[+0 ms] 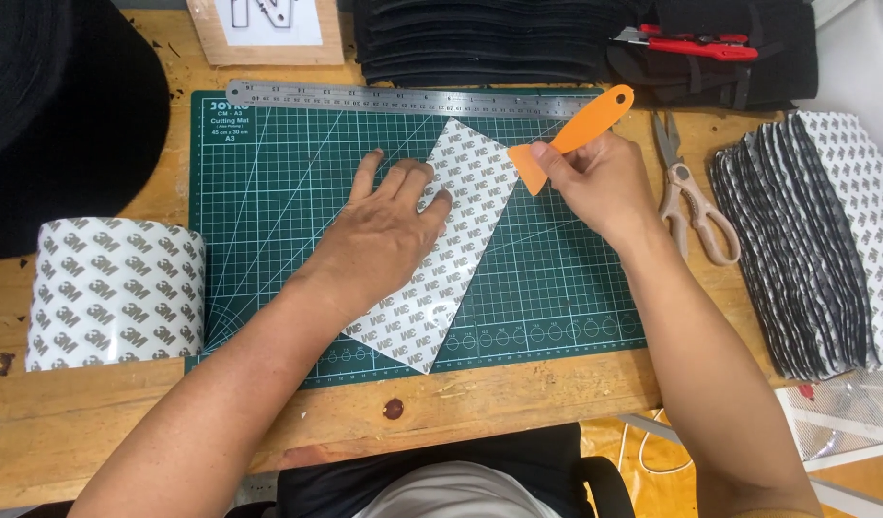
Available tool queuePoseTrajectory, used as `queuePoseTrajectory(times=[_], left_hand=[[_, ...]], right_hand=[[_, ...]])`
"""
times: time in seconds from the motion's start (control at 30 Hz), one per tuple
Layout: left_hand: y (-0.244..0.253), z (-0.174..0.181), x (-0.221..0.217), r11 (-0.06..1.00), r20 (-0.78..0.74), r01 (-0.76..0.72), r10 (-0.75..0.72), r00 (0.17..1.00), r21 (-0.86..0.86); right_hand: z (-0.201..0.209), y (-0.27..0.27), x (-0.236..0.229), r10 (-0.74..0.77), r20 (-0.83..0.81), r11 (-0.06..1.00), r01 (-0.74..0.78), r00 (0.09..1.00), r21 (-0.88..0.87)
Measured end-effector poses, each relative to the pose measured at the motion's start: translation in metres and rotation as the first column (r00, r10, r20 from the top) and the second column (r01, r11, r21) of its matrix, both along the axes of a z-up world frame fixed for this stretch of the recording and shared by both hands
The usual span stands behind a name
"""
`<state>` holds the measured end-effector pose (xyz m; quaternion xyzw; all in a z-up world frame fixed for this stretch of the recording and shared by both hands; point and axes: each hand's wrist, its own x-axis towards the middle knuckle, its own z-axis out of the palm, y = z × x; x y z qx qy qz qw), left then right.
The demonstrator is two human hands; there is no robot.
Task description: Applying double-sided adhesive tape to a piece of black material and smoothing it with a scraper tool.
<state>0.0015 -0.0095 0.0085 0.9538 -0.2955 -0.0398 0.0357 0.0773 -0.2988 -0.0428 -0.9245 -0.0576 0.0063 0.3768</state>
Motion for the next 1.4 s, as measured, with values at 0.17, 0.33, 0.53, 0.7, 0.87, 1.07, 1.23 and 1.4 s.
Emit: queuePoseTrajectory(times=[0.17,0.33,0.53,0.7,0.87,1.07,1.23,1.4], left_hand=[[0.002,-0.006,0.003,0.999,0.035,0.006,-0.005,0.999,-0.038],[0.005,0.001,0.002,0.998,0.04,-0.014,0.017,0.999,-0.066],[0.009,-0.008,0.007,0.984,0.171,0.022,0.009,0.985,-0.178],[0.016,-0.012,0.008,0.951,0.224,0.122,-0.058,0.973,-0.284],[0.015,-0.018,0.01,0.963,0.14,0.071,-0.035,0.99,-0.26],[0.012,-0.005,0.005,0.977,0.043,0.035,-0.026,0.999,-0.209],[0.01,-0.004,0.003,0.983,0.012,0.028,-0.026,1.0,-0.184],[0.01,-0.004,-0.001,0.988,0.035,0.02,-0.015,0.999,-0.151]], right_hand=[[0.017,0.008,-0.005,-0.015,0.077,1.0,0.014,0.997,0.024],[0.036,0.013,-0.014,-0.027,0.18,0.998,0.016,0.983,0.063],[0.05,0.042,-0.034,0.23,0.468,0.966,-0.257,0.853,-0.006],[0.061,0.054,-0.05,0.39,0.473,0.892,-0.196,0.79,-0.408],[0.05,0.062,-0.062,0.518,0.463,0.816,-0.254,0.719,-0.52],[0.064,0.08,-0.094,0.669,0.316,0.704,-0.437,0.673,-0.56],[0.067,0.088,-0.114,0.766,0.263,0.629,-0.599,0.587,-0.496],[0.066,0.092,-0.127,0.89,0.195,0.446,-0.7,0.412,-0.558]])
